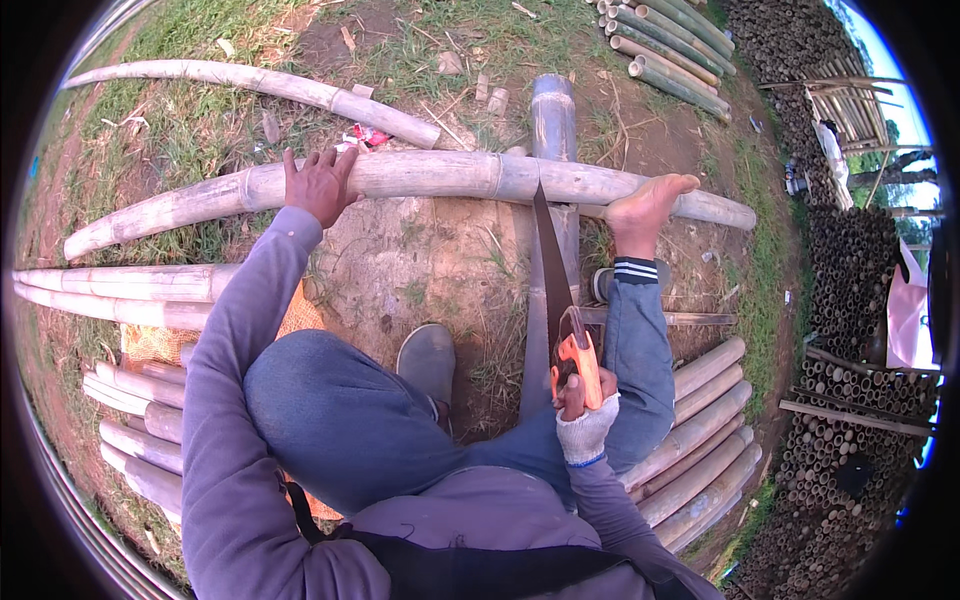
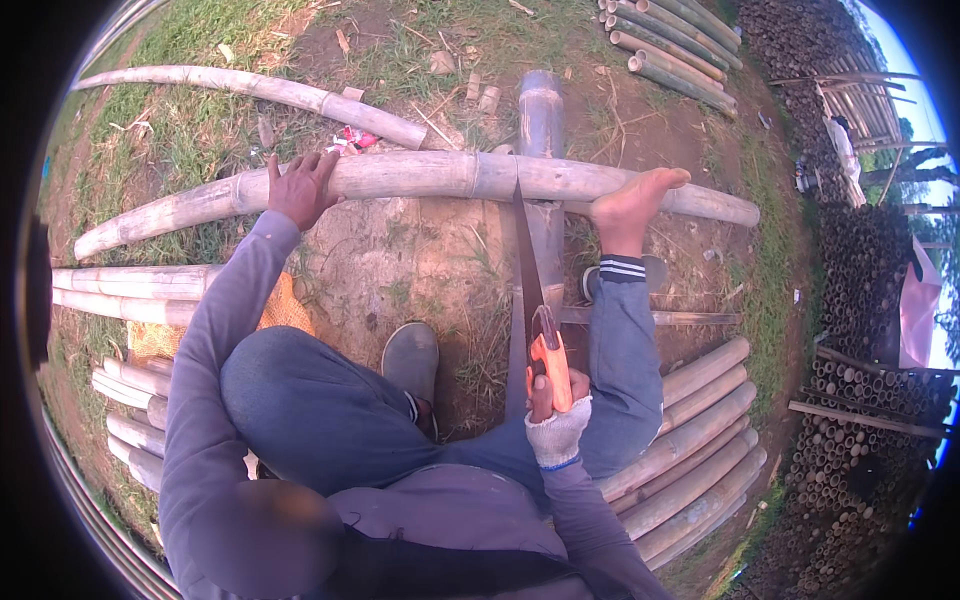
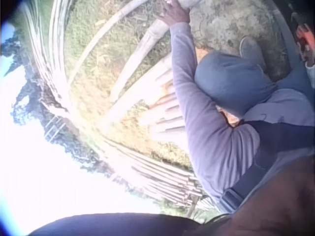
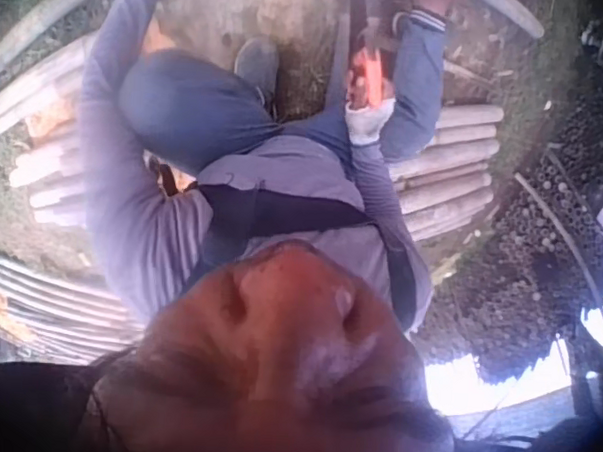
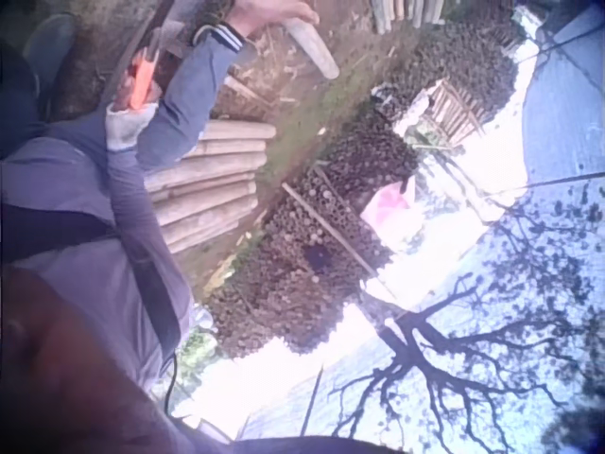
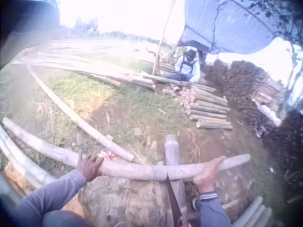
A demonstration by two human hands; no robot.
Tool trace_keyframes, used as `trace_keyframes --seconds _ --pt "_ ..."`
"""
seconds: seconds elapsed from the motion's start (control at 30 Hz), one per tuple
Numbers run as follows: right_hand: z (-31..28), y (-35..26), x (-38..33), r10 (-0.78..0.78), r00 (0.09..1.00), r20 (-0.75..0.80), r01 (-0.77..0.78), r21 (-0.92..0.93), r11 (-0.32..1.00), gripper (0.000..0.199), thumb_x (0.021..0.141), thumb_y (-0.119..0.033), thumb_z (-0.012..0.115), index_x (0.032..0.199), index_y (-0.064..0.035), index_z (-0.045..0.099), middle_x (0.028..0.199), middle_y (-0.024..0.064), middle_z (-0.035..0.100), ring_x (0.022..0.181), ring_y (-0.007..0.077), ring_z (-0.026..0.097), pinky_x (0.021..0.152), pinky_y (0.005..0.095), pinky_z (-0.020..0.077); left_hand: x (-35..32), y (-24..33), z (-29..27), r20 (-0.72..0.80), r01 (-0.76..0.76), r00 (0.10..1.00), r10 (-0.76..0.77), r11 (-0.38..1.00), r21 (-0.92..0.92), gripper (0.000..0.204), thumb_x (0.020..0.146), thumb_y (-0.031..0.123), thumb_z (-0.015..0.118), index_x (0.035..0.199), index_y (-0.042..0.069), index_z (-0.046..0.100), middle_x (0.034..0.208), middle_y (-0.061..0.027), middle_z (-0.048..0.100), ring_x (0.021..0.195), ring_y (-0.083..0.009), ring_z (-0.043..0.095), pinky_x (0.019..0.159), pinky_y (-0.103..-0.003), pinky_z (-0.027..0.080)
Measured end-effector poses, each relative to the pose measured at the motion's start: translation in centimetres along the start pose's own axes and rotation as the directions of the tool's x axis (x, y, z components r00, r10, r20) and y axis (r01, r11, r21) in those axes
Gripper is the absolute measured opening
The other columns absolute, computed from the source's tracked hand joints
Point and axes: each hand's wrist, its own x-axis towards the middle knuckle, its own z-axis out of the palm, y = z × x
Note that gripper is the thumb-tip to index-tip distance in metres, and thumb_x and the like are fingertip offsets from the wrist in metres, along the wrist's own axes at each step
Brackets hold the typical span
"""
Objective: The person sits on the ground and uses a hand saw to cut a long bamboo pole into shorter sections. They hold the bamboo with one hand and their foot while sawing with the other, then move the cut pieces aside.
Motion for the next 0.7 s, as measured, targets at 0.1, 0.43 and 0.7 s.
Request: trace_keyframes --seconds 0.1,0.43,0.7 --pt "1.6 1.5 2.2 -0.004 0.999 -0.039 0.005 0.029 1.000 0.029 0.106 -0.025 0.068 0.108 0.0008 0.055 0.066 0.0022 0.060 0.053 0.0086 0.057 0.051 0.0260 0.0456 0.4 0.1 -0.5 0.027 0.005 1.000 -0.004 1.000 -0.014 0.080 0.093 0.053 0.076 0.161 0.029 0.042 0.158 -0.0095 0.054 0.144 -0.0343 0.053 0.124 -0.070 0.019" --pt "4.3 2.9 8.7 -0.050 0.996 -0.078 0.041 -0.106 0.993 0.029 0.103 -0.029 0.075 0.098 -0.0034 0.062 0.065 0.0007 0.061 0.051 0.0086 0.057 0.046 0.0270 0.0450 1.6 0.9 -1.7 0.009 0.001 1.000 -0.001 1.000 -0.012 0.081 0.093 0.054 0.075 0.162 0.030 0.040 0.160 -0.0078 0.053 0.145 -0.0319 0.052 0.122 -0.073 0.021" --pt "3.6 4.0 5.6 -0.096 0.995 -0.039 0.091 -0.098 0.991 0.027 0.105 -0.025 0.069 0.097 -0.0021 0.058 0.063 0.0020 0.058 0.052 0.0102 0.059 0.050 0.0271 0.0481 0.5 0.3 0.2 0.022 -0.010 1.000 0.009 1.000 0.009 0.083 0.091 0.052 0.078 0.161 0.029 0.042 0.156 -0.0079 0.057 0.144 -0.0325 0.054 0.122 -0.073 0.021"
